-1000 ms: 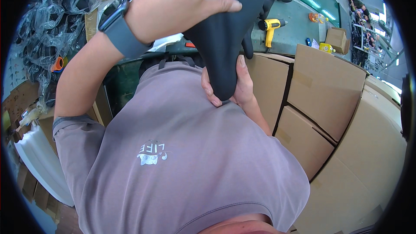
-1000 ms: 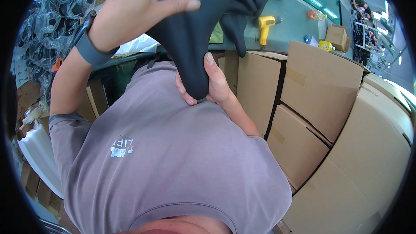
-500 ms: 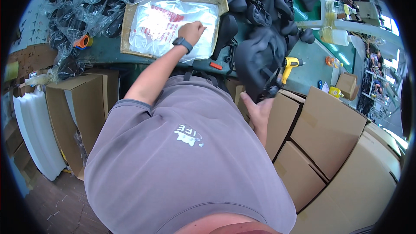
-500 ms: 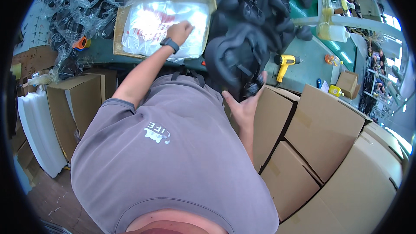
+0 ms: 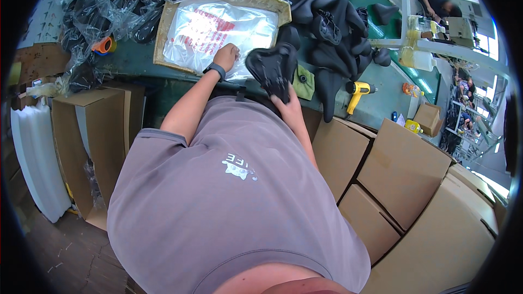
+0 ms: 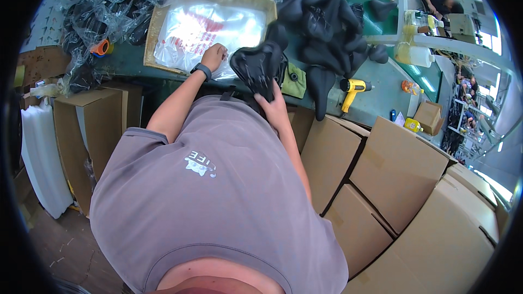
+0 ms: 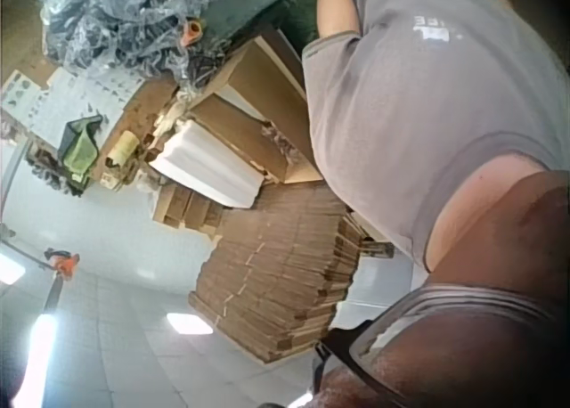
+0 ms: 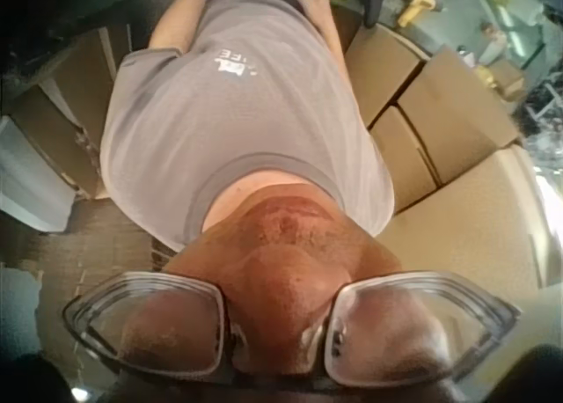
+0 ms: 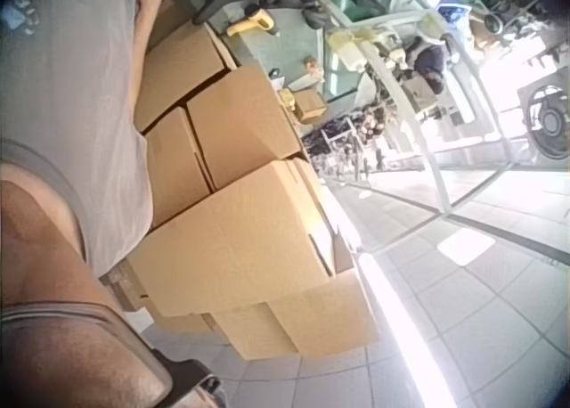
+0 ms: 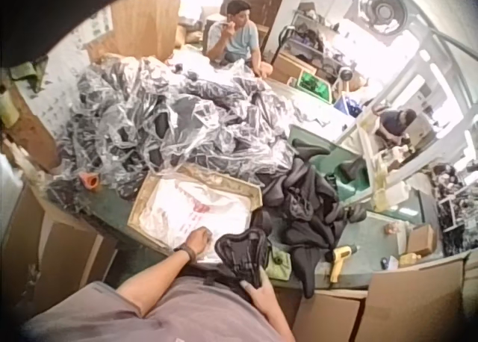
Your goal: The person is inspecting bicycle seats and packing them into individual plastic bags at a factory workbench.
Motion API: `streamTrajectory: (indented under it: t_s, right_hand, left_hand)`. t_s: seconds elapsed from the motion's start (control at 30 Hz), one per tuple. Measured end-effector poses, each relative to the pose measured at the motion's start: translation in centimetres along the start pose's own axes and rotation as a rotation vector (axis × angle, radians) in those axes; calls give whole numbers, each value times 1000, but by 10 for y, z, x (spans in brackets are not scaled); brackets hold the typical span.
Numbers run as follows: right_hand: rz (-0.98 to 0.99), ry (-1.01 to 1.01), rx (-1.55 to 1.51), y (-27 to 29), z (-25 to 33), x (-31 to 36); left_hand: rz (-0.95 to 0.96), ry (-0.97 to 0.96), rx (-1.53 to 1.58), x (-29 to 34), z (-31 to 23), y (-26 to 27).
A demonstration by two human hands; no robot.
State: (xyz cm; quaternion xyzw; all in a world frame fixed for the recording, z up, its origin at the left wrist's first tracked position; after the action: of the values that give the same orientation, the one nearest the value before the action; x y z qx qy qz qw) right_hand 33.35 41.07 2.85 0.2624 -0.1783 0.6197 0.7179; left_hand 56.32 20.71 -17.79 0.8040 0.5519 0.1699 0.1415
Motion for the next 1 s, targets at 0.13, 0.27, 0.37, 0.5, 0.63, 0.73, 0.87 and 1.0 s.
streamTrajectory:
  t_s: [0.13,0.27,0.37,0.5,0.63,0.73,0.87,1.0]
  right_hand:
    - [-97,45,252,-32,-2,-78]
    - [-35,125,469,-61,18,-109]
    - [334,-149,-149,-85,13,-93]
    - [586,-202,-604,-93,59,-49]
    - [878,-261,-708,-118,97,-45]
    - [681,-238,-717,-90,108,-56]
    - [578,-90,-1033,-43,138,-30]
    - [386,126,-397,2,172,-14]
  left_hand:
    - [-195,85,-94,1,5,23]
    - [-471,3,-236,13,-28,85]
    - [-587,-21,85,31,-66,133]
    - [-277,-146,217,47,-168,176]
    - [284,-360,139,83,-244,130]
    - [138,-109,631,91,-241,161]
    - [-596,173,1783,73,-180,239]
    - [-9,202,989,42,-204,204]
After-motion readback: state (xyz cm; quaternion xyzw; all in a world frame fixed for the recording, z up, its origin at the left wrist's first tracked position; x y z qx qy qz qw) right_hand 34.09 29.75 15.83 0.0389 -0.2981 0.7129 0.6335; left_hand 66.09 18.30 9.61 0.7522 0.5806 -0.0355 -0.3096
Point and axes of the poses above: each hand's wrist, its own x-axis away from the middle knuckle, its own y-axis out of the back of the hand, z = x × y, the point moved 10 cm from there along -x, towards the middle knuckle, and after that the axes turned 11 degrees about -y, right-handed, at the moved point
